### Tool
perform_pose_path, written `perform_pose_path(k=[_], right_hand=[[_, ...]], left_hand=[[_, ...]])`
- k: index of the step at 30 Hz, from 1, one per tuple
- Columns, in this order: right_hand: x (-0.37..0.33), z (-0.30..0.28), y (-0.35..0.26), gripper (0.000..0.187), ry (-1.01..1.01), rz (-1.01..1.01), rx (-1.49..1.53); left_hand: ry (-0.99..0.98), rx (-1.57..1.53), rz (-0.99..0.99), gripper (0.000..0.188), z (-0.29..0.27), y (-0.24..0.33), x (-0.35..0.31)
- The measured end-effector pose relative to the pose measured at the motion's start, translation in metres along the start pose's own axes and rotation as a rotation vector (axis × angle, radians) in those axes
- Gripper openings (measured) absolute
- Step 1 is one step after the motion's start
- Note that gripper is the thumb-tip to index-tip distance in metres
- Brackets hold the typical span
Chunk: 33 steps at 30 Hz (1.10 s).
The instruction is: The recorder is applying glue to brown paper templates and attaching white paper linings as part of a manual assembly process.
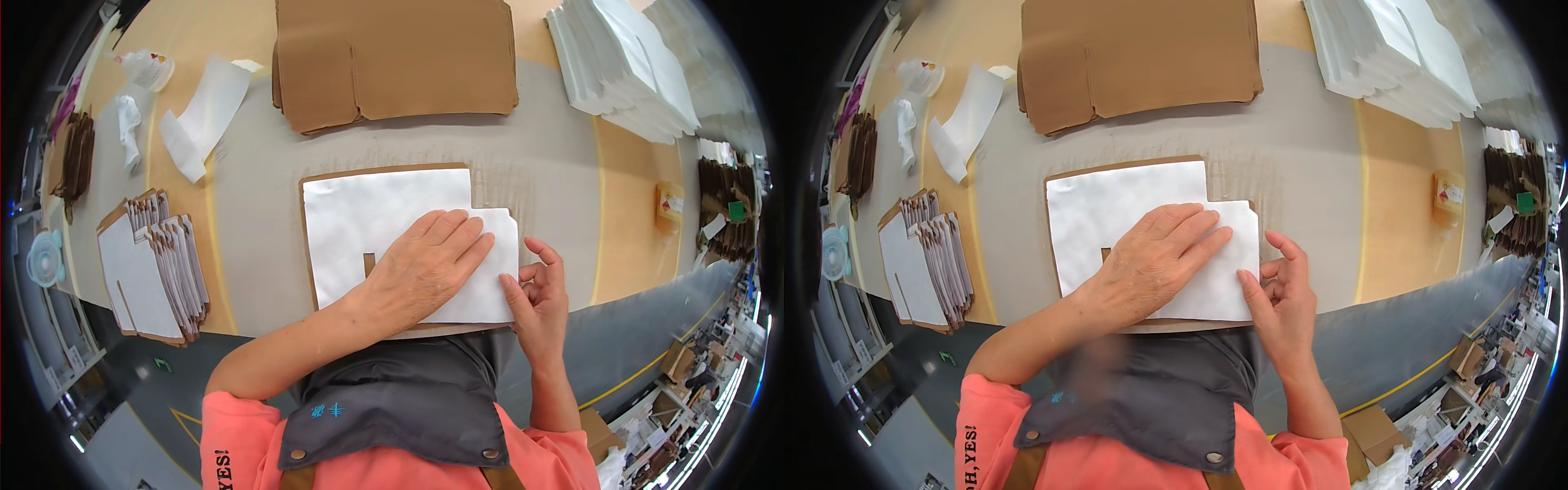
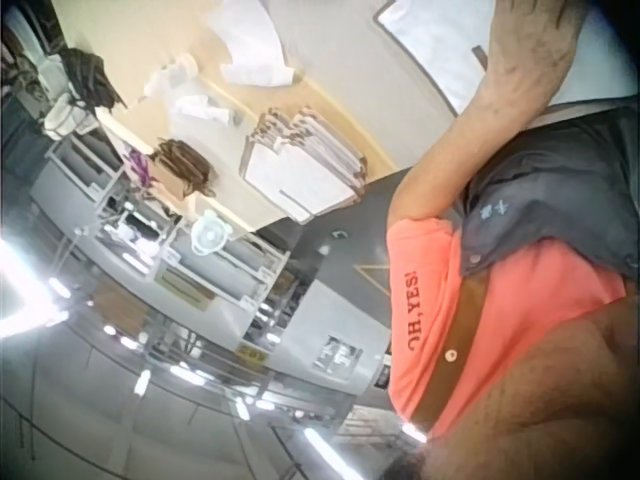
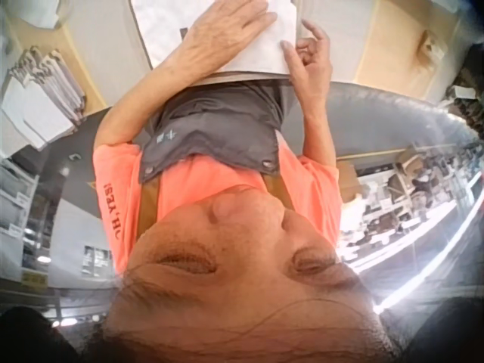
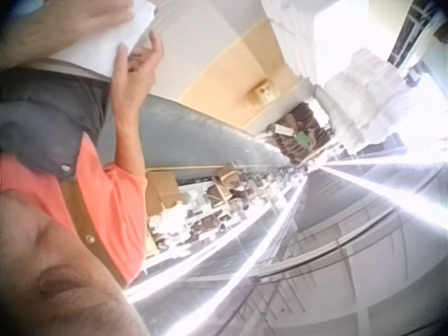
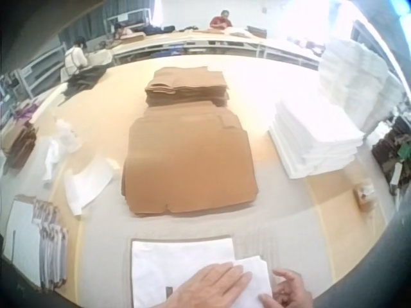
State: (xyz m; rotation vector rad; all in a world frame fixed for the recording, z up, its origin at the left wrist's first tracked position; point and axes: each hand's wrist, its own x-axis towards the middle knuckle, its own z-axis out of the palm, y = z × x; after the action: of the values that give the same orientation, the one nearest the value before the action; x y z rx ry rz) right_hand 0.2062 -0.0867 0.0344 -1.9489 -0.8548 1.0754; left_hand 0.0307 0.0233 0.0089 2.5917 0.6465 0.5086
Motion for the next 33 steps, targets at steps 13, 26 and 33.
perform_pose_path(k=[13, 26, 33], right_hand=[[-0.003, -0.036, 0.019, 0.056, -0.069, -0.789, -0.73], [0.022, 0.032, -0.026, 0.092, -0.266, -0.87, -0.851], [0.058, 0.079, -0.026, 0.097, -0.299, -0.925, -1.039]], left_hand=[[0.031, 0.003, 0.016, 0.047, -0.007, -0.006, -0.012], [0.117, 0.111, -0.153, 0.046, -0.032, -0.028, -0.066], [0.031, 0.198, -0.342, 0.063, -0.036, -0.045, -0.082]])
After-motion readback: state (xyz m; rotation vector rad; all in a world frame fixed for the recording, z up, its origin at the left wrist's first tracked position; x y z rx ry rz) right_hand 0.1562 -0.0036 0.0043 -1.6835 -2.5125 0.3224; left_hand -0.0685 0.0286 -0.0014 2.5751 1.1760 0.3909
